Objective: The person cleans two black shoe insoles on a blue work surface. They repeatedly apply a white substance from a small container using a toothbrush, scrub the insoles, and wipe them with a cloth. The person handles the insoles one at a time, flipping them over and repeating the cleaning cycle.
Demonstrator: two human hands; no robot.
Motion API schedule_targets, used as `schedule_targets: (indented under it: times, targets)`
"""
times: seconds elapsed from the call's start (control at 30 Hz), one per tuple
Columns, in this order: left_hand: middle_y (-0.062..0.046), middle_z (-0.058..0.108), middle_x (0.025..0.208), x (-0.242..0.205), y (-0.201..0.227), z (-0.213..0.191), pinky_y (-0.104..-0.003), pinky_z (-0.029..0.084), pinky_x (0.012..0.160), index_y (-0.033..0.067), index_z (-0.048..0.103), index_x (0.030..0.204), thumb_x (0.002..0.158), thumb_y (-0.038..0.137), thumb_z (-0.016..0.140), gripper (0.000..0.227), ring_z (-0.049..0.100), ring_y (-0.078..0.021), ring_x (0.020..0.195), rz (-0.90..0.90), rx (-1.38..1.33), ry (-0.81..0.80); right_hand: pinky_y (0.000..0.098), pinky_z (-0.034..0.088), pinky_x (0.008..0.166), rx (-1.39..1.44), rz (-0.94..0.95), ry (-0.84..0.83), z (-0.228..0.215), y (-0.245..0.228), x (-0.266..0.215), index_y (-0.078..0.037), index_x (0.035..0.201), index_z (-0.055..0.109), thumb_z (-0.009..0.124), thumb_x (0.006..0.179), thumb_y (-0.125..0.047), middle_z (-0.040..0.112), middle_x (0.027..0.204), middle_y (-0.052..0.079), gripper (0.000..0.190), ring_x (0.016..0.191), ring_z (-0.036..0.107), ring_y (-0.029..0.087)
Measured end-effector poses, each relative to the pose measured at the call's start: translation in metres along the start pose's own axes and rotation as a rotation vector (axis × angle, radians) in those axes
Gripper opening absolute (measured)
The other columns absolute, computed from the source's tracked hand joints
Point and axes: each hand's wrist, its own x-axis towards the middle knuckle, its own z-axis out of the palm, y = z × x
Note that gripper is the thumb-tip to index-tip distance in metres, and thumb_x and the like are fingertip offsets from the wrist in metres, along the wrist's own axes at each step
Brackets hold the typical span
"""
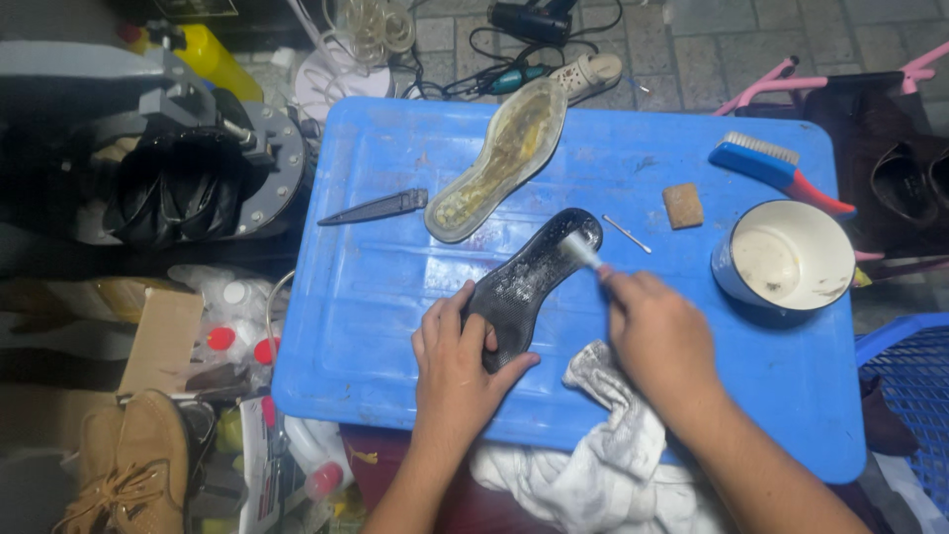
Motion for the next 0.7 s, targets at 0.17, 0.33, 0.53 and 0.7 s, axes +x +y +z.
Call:
schedule_targets:
  times: [0.17,0.33,0.53,0.7]
  targets:
    - [-0.023,0.049,0.145,-0.002,-0.001,-0.001,-0.056,0.032,0.106,0.0055,0.057,0.081,0.065,0.042,0.092,0.053,0.044,-0.0427,0.131,0.007,-0.016,0.007,0.0515,0.054,0.062,0.098,-0.204,-0.107,0.007,-0.016,-0.019,-0.012,0.106,0.076,0.065,0.086,-0.015,0.069,0.082,0.014,0.022,0.072,0.068,0.039]
    - [-0.022,0.049,0.146,-0.004,-0.004,0.001,-0.056,0.032,0.107,0.0054,0.057,0.081,0.065,0.042,0.092,0.053,0.043,-0.0431,0.131,0.008,-0.023,0.005,0.0514,0.053,0.064,0.042,-0.045,0.019,-0.001,-0.001,-0.006,-0.011,0.102,0.076,0.064,0.091,-0.014,0.070,0.088,0.014,0.017,0.074,0.068,0.040]
    - [-0.022,0.049,0.146,-0.002,-0.002,-0.001,-0.056,0.032,0.107,0.0054,0.057,0.081,0.066,0.042,0.091,0.053,0.043,-0.0429,0.132,0.013,-0.019,0.008,0.0499,0.054,0.062,0.089,-0.098,-0.082,-0.002,-0.007,-0.014,-0.013,0.101,0.078,0.066,0.088,-0.017,0.071,0.085,0.013,0.018,0.071,0.068,0.039]
    - [-0.022,0.049,0.146,-0.002,-0.001,-0.002,-0.056,0.032,0.107,0.0057,0.057,0.080,0.065,0.042,0.092,0.052,0.043,-0.0425,0.132,-0.006,-0.021,-0.007,0.0495,0.055,0.067,0.072,-0.027,-0.010,-0.004,-0.006,-0.001,-0.012,0.106,0.076,0.065,0.093,-0.016,0.071,0.090,0.013,0.018,0.077,0.068,0.038]
